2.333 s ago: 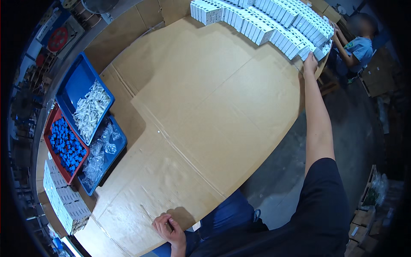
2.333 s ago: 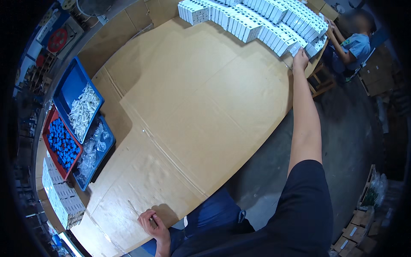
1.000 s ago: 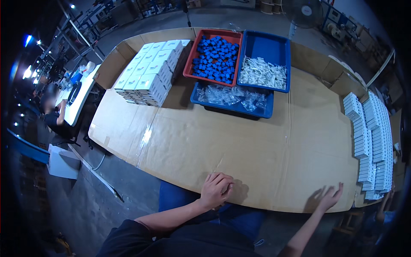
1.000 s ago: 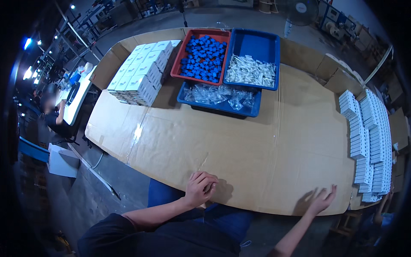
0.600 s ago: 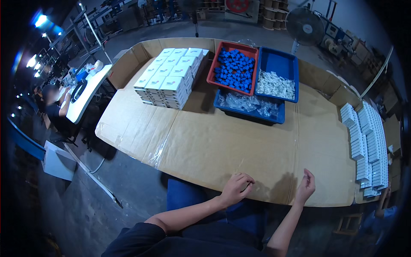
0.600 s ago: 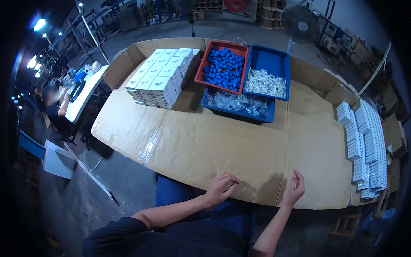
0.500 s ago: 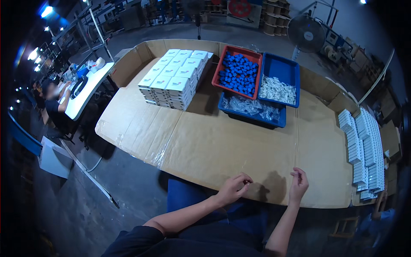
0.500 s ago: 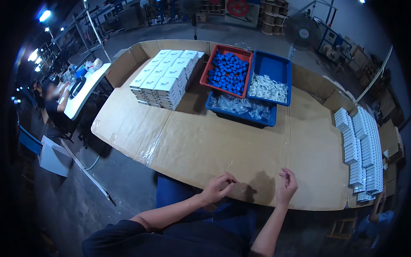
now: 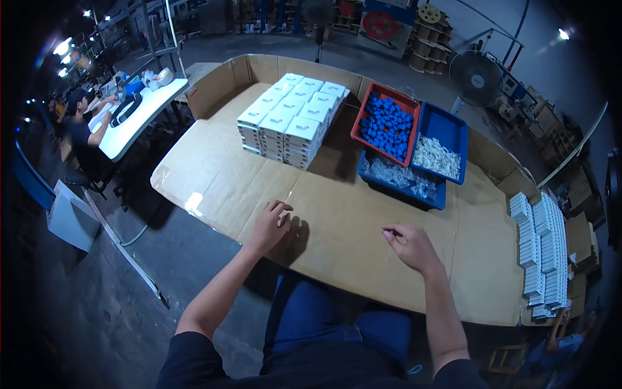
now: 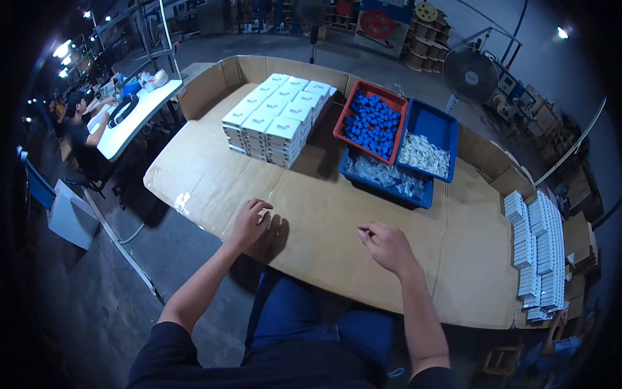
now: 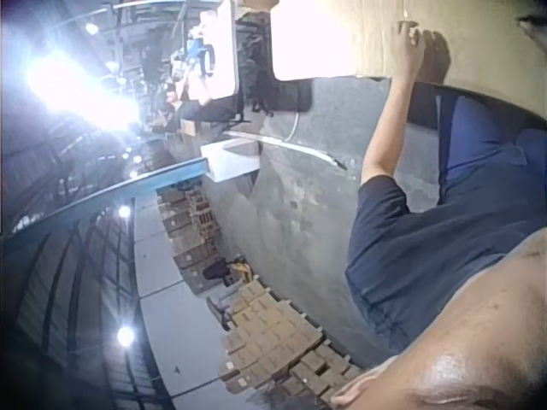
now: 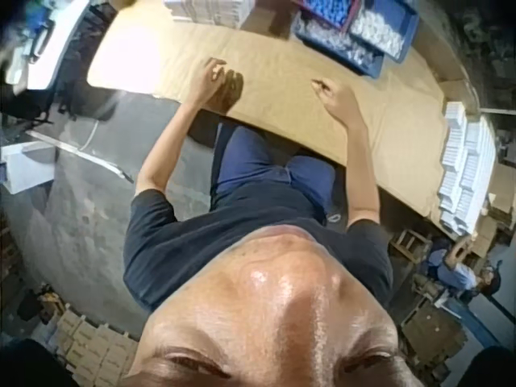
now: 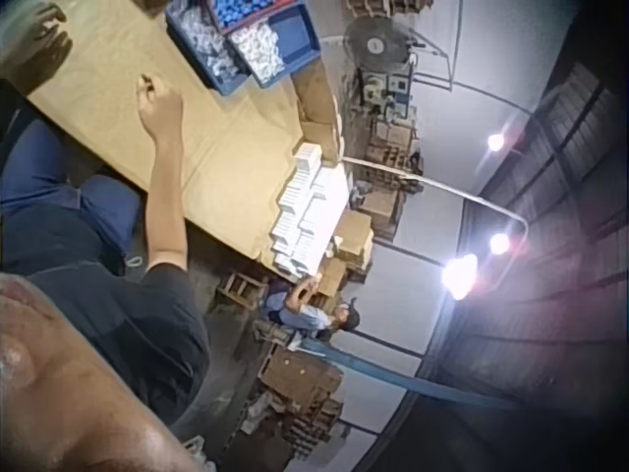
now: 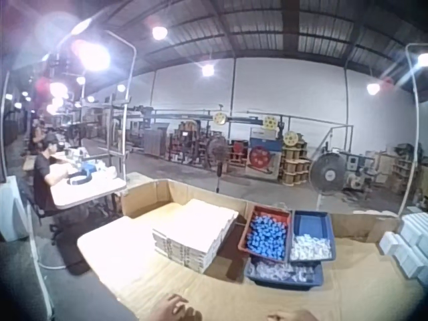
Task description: Manually assembling small components into a white electronic device casing.
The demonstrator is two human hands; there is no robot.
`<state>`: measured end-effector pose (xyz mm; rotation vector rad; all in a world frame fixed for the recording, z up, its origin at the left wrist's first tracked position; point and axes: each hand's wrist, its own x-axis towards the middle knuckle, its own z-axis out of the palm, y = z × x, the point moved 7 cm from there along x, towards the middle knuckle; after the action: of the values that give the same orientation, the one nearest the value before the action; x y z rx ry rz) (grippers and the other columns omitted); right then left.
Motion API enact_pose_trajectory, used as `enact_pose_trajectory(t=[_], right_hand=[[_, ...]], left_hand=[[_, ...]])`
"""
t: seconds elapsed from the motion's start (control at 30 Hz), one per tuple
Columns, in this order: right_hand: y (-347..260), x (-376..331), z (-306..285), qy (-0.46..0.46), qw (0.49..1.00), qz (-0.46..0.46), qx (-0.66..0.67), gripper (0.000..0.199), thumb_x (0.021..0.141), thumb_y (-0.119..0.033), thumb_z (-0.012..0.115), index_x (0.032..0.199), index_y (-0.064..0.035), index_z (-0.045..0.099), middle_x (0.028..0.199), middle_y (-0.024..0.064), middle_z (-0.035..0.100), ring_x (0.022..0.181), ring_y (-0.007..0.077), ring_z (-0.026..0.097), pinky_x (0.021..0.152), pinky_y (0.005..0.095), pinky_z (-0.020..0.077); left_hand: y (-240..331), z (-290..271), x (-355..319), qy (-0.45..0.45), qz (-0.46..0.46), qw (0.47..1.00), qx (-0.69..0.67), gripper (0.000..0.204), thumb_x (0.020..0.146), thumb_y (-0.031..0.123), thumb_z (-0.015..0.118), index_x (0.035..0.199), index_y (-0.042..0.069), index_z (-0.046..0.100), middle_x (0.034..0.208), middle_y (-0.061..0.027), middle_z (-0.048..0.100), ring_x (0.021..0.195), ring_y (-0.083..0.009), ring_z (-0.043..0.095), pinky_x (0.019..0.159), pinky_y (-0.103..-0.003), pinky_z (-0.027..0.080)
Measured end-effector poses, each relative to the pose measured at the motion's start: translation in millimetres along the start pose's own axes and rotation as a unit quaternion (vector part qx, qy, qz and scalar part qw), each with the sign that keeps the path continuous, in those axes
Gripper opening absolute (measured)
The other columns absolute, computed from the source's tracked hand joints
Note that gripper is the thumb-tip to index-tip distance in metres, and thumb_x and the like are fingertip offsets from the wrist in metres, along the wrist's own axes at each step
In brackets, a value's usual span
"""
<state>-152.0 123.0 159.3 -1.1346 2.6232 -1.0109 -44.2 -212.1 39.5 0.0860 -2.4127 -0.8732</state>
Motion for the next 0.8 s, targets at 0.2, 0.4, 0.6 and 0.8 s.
enact_pose_trajectory(t=[0.2,0.4,0.6,0.8], right_hand=[[-48.0,141.4,-28.9,0.016,0.99,-0.129,-0.062,0.022,0.098,-0.02,0.065,0.11,-0.0039,0.073,0.103,0.0163,0.075,0.094,0.0354,0.072,0.08,0.0426,0.0564],[-28.5,294.1,-38.7,0.036,0.99,-0.135,-0.027,0.022,0.096,-0.021,0.066,0.109,-0.0045,0.074,0.098,0.0157,0.076,0.087,0.0306,0.073,0.077,0.0384,0.0561],[45.2,467.4,-25.7,0.004,0.99,-0.035,0.135,0.022,0.102,-0.016,0.062,0.115,-0.0008,0.072,0.097,0.0086,0.076,0.077,0.0131,0.07,0.069,0.029,0.0567],[117.9,589.0,2.4,0.024,0.997,0.03,0.069,0.033,0.101,-0.032,0.064,0.108,-0.0008,0.072,0.093,0.0098,0.075,0.074,0.0152,0.071,0.061,0.0301,0.0564]], left_hand=[[-42.3,-17.8,9.8,0.061,-0.01,0.994,0.086,0.023,0.084,0.009,0.073,0.107,0.006,0.069,0.112,-0.0141,0.065,0.107,-0.0352,0.061,0.092,-0.045,0.051],[-43.0,-14.0,16.9,0.037,-0.041,0.991,0.123,0.026,0.083,0.01,0.073,0.108,0.006,0.066,0.113,-0.0139,0.063,0.108,-0.0346,0.06,0.094,-0.045,0.05],[-51.3,-7.8,26.3,-0.01,-0.083,0.986,0.147,0.034,0.081,0.019,0.074,0.11,0.006,0.064,0.118,-0.0146,0.062,0.108,-0.0347,0.058,0.094,-0.046,0.048],[-55.0,-7.0,32.3,-0.016,-0.098,0.984,0.148,0.038,0.079,0.022,0.074,0.11,0.004,0.063,0.118,-0.0157,0.06,0.109,-0.0349,0.057,0.093,-0.046,0.048]])
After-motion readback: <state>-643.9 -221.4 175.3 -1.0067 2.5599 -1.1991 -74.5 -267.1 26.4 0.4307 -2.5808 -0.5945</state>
